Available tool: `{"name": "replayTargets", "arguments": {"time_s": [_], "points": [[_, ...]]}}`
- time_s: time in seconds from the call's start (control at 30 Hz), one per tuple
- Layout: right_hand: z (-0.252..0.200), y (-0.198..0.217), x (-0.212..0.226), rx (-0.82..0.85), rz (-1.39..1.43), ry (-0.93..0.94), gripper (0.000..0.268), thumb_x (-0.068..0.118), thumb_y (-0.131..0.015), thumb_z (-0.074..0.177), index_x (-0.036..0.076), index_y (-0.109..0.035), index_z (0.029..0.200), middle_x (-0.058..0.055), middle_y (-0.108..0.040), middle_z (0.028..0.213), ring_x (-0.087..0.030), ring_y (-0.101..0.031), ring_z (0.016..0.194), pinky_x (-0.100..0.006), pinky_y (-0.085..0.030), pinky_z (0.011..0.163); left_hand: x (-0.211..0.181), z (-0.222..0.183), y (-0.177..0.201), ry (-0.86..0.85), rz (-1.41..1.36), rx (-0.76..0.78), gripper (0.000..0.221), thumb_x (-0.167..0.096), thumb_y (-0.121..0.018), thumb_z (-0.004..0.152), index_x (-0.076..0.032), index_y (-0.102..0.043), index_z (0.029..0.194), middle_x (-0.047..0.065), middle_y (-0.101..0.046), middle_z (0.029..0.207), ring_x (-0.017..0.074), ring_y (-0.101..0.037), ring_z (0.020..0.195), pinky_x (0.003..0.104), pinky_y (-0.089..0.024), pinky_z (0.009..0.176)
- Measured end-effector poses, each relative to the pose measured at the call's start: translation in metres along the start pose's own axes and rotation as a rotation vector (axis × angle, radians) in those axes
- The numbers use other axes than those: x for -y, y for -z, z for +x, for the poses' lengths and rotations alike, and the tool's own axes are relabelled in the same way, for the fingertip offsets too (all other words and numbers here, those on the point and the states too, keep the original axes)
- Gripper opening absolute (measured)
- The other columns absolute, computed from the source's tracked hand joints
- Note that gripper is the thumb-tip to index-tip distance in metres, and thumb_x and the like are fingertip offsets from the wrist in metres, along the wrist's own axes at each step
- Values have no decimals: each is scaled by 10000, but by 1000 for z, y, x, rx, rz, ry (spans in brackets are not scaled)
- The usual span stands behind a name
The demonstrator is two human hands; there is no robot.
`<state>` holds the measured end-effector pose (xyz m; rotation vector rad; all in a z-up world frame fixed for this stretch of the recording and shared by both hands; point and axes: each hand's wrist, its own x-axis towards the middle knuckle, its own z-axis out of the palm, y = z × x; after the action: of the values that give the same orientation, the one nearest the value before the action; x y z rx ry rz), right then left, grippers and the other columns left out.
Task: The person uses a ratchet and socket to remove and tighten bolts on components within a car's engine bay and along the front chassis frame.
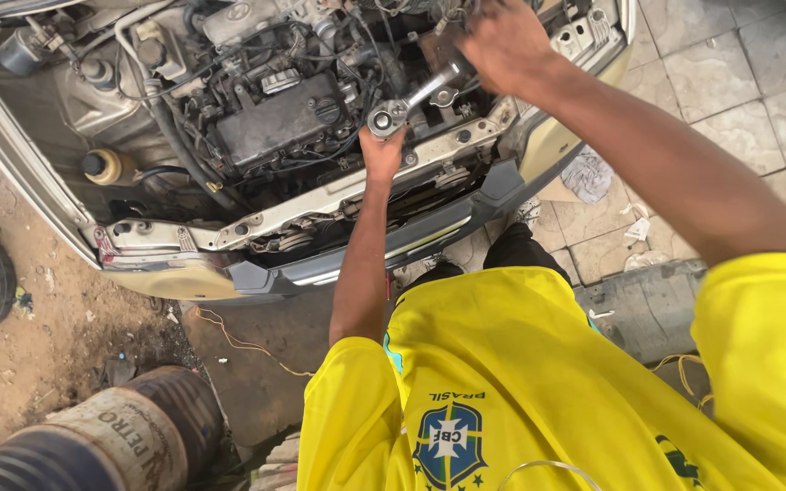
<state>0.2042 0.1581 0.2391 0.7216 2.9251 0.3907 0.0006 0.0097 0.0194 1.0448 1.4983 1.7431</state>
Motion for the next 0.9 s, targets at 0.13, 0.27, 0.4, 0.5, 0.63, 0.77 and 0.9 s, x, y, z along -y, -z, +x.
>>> {"name": "replayTargets", "arguments": {"time_s": [0.13, 0.27, 0.4, 0.5, 0.63, 0.77, 0.9], "points": [[-45, 47, 18, 528, 216, -12, 524, 230, -817, 833, 38, -631, 1284, -140, -689, 834, -208, -697, 640, -294, -560, 488, 17, -4, -5, -45, 86, -60, 138, 35, -730, 817, 46, -744, 954, 61, -772, 854, 108, -701, 793, 286, -539, 707], [-95, 88, 86, 705, 498, 1, 1121, 501, -750, 877, 142, -29, 1657, -125, -710, 773, -241, -642, 577, -325, -533, 513, 39, 3, -13, -61, 178, -108, 61, 49, -693, 822, 48, -732, 868, 66, -754, 781, 113, -674, 731, 303, -524, 664], [-109, 98, 153, 264, 772, 109, 787, 524, -649, 886, 266, -348, 1565, -144, -715, 907, -342, -717, 676, -475, -586, 556, 48, -6, -20, -42, 154, -171, 48, 35, -707, 821, 43, -721, 865, 58, -742, 781, 110, -667, 728, 299, -524, 662], [-95, 97, 169, 213, 793, 104, 593, 573, -615, 973, 200, -548, 1429, -146, -727, 927, -366, -727, 769, -520, -585, 656, 43, -13, -11, -24, 89, -217, 46, 24, -717, 820, 39, -713, 864, 52, -734, 781, 108, -662, 726, 296, -524, 660], [-82, 111, 149, 525, 685, 98, 578, 585, -547, 973, 242, -546, 1439, -173, -714, 910, -353, -724, 828, -528, -580, 754, 32, -4, -1, 3, 16, -272, 57, 11, -731, 819, 34, -702, 861, 45, -722, 781, 104, -655, 724, 291, -523, 658], [-82, 125, 99, 464, 499, 141, 479, 554, -567, 935, 265, -662, 1305, -126, -665, 1090, -312, -633, 1104, -500, -520, 949, 23, 1, 2, 8, -133, -203, 75, -3, -745, 818, 29, -692, 859, 37, -710, 781, 101, -648, 721, 287, -523, 656], [-58, 123, 61, 532, 83, 158, 393, 513, -631, 958, 165, -809, 919, -75, -531, 1293, -241, -455, 1282, -473, -398, 1092, 24, -2, -10, 55, 9, -149, 144, 25, -703, 782, 38, -776, 905, 66, -770, 826, 96, -672, 734, 278, -521, 663]]}}
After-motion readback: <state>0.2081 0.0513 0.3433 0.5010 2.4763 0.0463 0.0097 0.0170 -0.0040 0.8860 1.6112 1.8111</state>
